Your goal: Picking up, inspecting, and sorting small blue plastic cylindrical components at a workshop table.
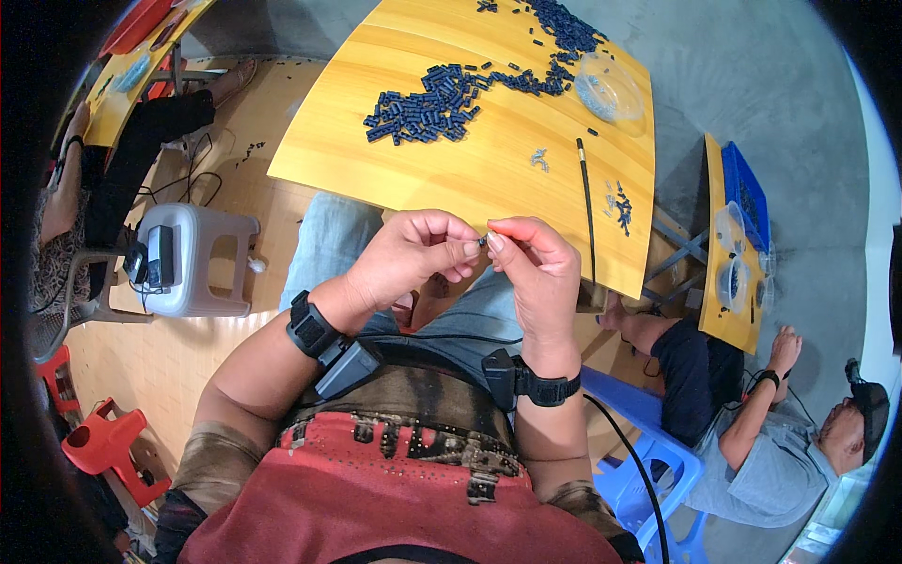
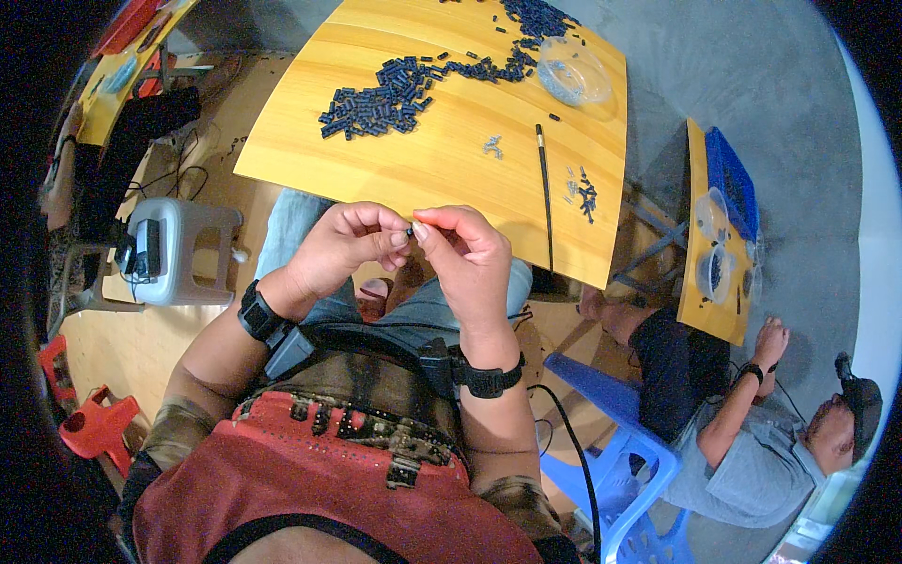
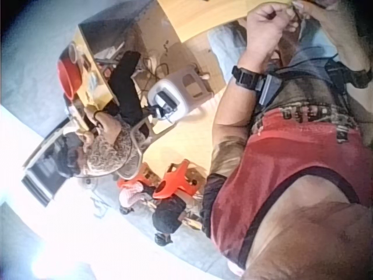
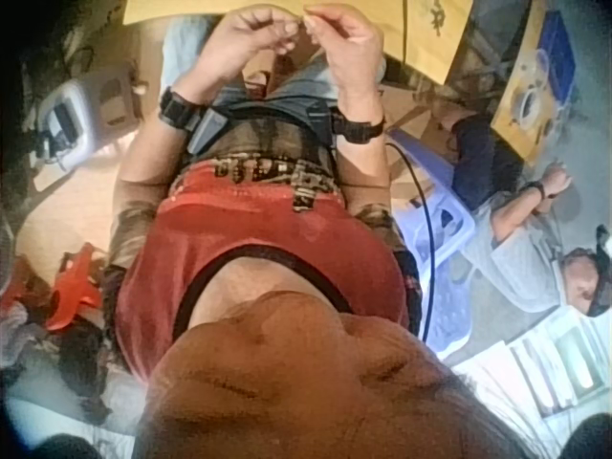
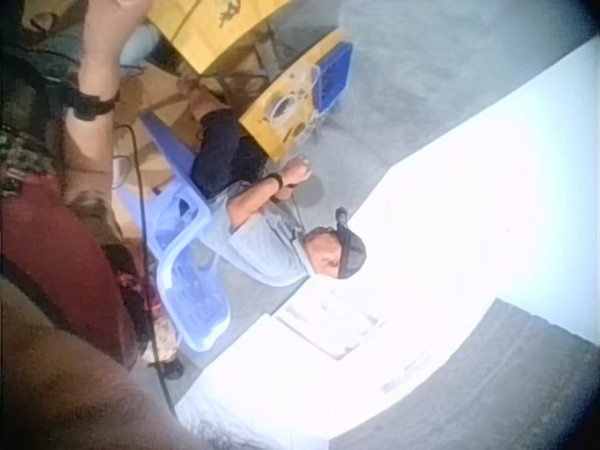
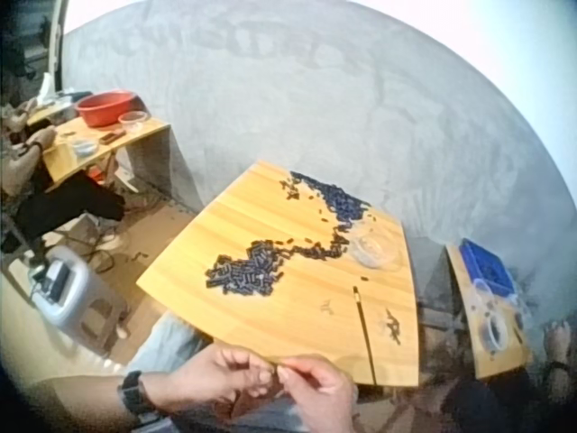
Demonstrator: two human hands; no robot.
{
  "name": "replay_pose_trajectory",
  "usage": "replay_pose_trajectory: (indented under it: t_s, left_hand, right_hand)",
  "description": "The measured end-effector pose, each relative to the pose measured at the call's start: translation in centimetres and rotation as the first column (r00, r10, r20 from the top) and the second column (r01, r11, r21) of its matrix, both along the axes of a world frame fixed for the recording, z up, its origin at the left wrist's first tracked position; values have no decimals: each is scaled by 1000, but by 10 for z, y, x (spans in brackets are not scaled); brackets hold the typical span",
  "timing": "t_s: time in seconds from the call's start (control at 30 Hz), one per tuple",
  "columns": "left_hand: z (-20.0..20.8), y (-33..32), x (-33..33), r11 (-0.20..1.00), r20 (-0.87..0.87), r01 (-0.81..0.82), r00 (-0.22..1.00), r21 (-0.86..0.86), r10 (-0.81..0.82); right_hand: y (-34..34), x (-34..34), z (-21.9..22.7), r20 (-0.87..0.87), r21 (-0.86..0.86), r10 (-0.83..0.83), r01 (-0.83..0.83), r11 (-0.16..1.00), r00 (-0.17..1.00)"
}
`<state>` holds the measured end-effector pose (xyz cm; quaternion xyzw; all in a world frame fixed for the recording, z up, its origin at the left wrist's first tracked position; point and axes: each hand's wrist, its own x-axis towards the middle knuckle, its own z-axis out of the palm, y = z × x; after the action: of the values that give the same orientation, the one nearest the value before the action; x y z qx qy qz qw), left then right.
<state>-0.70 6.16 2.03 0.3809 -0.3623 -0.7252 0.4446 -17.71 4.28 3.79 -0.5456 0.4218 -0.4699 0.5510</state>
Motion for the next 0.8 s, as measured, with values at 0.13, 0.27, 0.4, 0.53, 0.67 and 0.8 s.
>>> replay_pose_trajectory:
  t_s: [0.13,0.27,0.4,0.53,0.67,0.8]
  left_hand:
    - [-1,1,1,1000,1,-7,1000,-15,7]
    - [-1,3,0,999,21,-32,999,-29,32]
    - [-5,4,1,998,39,-47,998,-50,49]
    - [-7,5,1,995,76,-66,994,-80,72]
    - [-8,6,0,993,95,-74,992,-96,84]
    - [-6,7,0,989,104,-86,990,-119,99]
  right_hand:
    - [1,0,0,-12,-1,6,-6,1000,1000]
    - [1,-1,-2,-11,-57,23,-24,998,1000]
    - [2,3,-1,-102,-206,-3,-18,978,995]
    - [3,4,-5,-134,-281,-24,-15,960,991]
    - [3,5,-6,-122,-253,-15,-16,967,992]
    - [3,9,-5,-114,-267,-23,-8,964,993]
